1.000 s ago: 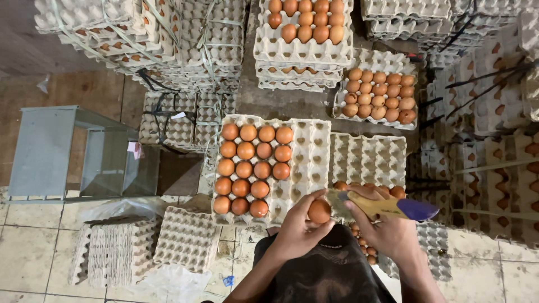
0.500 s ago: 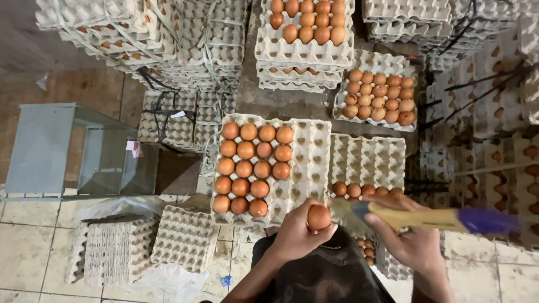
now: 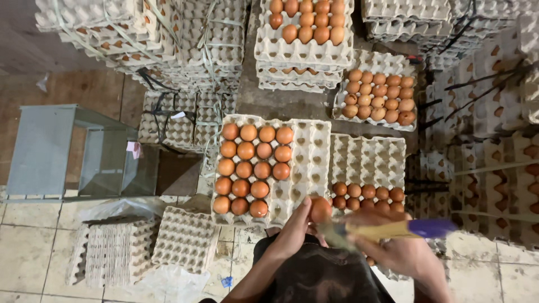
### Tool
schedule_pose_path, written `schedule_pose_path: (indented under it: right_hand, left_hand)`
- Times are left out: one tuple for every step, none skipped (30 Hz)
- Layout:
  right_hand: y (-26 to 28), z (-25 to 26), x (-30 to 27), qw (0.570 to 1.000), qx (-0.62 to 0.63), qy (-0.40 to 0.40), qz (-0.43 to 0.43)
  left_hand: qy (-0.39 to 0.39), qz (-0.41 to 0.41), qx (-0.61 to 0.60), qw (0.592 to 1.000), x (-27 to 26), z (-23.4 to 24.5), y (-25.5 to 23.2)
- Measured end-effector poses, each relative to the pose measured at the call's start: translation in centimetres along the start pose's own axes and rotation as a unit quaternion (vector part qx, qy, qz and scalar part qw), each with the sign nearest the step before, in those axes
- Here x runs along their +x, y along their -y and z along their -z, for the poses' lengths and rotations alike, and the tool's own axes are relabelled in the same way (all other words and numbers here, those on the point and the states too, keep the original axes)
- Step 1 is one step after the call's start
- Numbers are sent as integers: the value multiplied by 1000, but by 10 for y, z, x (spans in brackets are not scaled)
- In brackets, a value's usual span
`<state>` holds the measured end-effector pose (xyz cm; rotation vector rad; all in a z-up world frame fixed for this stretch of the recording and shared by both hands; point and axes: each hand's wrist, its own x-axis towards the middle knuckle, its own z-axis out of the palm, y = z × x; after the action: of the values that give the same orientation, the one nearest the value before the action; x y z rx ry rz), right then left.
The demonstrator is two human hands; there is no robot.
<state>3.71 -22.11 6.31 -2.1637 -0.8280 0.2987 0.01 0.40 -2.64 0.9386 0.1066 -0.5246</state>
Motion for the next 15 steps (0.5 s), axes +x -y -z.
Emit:
schedule_pose_path:
  right_hand:
    - [4,4,-1,1000,-1,0,2]
    - [9,7,-1,999,13,10,-35]
    - [13,9,-4,997,28,23,-74]
    - [-1,6,-9,997,29,25,-74]
    - [-16,4,-12,997,52,-7,-52]
    - [-31,1,-16,996,75,-39,-29]
    - [-41,-7,-21,996,75,-39,-26]
    - [-51,-14,-25,984,121,-116,-66]
    - [-60,-21,-31,961,167,-191,-107]
    - [-51,-18,-24,962,167,-191,-105]
    - [-41,-16,-19,956,177,-211,-97]
    - [-31,-13,-13,951,187,-232,-88]
    - [-46,-19,-18,951,188,-230,-87]
    - [-60,-26,-24,939,261,-204,-88]
    - [-75,-33,-31,921,333,-178,-91]
  left_hand:
    - [0,-2,1,1000,1,-1,-2]
    - [-24,4,8,1000,2,-2,-3]
    - [-48,13,14,999,1,-3,-3]
    - [-50,14,12,999,0,-4,-3]
    - [-32,-1,38,999,-1,-3,-5]
    - [-15,-15,64,998,-1,-3,-7]
    - [-15,-17,65,998,0,-1,-1]
    - [-23,-13,68,997,1,1,5]
    - [-31,-7,69,997,1,2,12]
    - [-31,-8,70,997,2,4,18]
    - [-29,12,80,996,3,5,24]
    - [-27,32,90,995,3,6,31]
    - [-30,32,90,995,3,4,31]
    - [-24,54,116,992,3,1,31]
    - [-16,77,141,987,2,-1,33]
